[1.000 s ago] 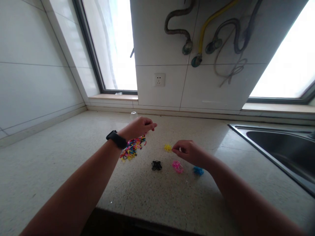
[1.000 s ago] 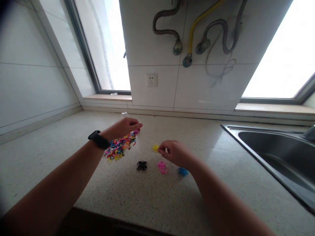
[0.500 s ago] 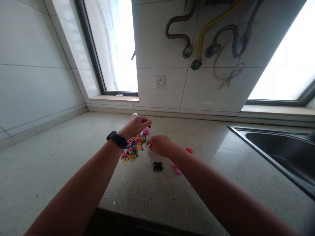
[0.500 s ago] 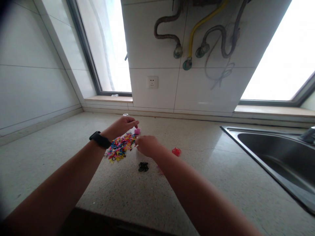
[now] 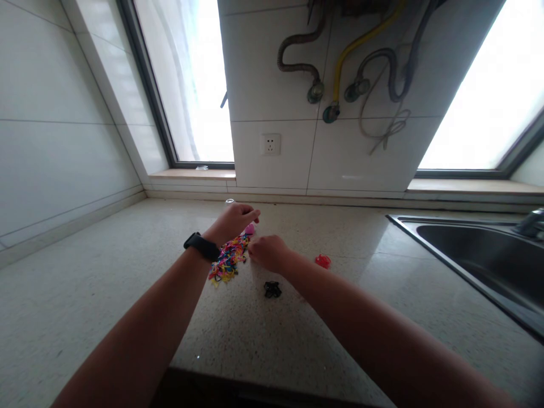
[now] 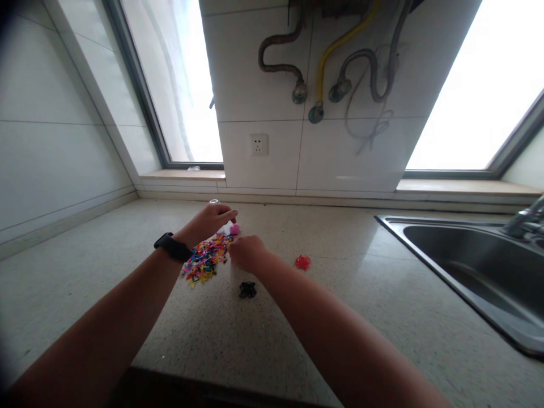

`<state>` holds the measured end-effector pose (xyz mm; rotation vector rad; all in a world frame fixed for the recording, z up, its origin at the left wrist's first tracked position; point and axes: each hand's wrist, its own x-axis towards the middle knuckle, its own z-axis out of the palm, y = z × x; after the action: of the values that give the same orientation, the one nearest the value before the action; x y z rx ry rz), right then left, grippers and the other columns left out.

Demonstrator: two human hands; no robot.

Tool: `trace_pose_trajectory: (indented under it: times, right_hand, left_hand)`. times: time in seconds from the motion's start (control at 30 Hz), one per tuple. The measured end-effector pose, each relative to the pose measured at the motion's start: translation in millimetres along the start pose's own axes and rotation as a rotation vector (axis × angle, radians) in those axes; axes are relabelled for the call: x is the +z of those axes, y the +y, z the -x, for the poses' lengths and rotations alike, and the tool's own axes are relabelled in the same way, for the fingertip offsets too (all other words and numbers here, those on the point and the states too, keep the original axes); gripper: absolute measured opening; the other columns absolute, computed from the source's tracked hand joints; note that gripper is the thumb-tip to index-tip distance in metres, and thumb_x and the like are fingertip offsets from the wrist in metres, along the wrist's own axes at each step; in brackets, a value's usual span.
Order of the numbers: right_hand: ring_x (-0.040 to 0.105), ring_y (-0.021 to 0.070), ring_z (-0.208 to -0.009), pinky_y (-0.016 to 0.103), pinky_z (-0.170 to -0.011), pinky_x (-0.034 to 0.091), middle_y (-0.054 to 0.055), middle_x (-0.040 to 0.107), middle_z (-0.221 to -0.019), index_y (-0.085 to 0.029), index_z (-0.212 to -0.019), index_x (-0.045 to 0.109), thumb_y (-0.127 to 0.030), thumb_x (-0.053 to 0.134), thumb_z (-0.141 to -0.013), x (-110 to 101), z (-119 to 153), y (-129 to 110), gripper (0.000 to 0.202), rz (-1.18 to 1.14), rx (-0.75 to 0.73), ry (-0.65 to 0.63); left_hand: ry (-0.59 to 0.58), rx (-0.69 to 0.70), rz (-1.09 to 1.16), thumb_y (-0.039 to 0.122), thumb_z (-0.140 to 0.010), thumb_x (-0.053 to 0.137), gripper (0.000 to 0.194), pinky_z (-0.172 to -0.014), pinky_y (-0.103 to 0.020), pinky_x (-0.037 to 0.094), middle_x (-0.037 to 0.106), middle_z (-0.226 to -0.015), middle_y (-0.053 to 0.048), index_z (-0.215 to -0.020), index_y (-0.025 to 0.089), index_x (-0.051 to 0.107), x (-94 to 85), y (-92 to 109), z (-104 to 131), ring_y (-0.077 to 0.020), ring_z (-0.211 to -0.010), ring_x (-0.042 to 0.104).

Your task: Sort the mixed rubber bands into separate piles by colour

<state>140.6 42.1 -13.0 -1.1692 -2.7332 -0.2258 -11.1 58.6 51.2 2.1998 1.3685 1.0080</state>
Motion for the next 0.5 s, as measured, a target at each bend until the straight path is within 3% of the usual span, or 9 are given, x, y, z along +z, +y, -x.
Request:
trace_pose_trajectory:
  times: [0.2,0.37,0.5]
  right_hand:
    - [0.062,0.0121,-0.066,0.022,-0.062,0.042,0.003,0.072,-0.076,-0.016,-0.087,0.075,-0.02,0.065,-0.079,-18.4,21.1,31.2,0.013,-0.539,0.065,0.092]
    - [0.054,0.0097,-0.059,0.021,-0.055,0.04,0.002,0.068,-0.069,-0.013,-0.085,0.074,-0.025,0.068,-0.077,-32.3,60.9,49.9,0.015,-0.958,0.182,0.169]
    - [0.05,0.0088,-0.053,0.021,-0.047,0.039,0.001,0.065,-0.065,-0.015,-0.085,0.072,-0.033,0.071,-0.077,-35.5,102.5,58.3,0.02,-1.149,0.34,0.234]
  left_hand:
    - [-0.013,-0.004,-0.01,0.048,-0.089,0.05,0.043,-0.047,-0.024,0.023,0.04,-0.052,0.004,-0.074,0.012,0.069,-0.2,7.2,2.2,-0.0082,-0.048,0.031]
    - [-0.027,0.017,-0.034,0.046,-0.09,0.049,0.042,-0.048,-0.024,0.023,0.041,-0.051,0.003,-0.073,0.013,0.068,1.9,11.6,3.8,-0.0084,-0.048,0.033]
    - [-0.044,0.028,-0.073,0.046,-0.092,0.047,0.043,-0.048,-0.024,0.024,0.044,-0.051,0.002,-0.075,0.013,0.068,4.6,13.9,5.3,-0.0082,-0.047,0.034]
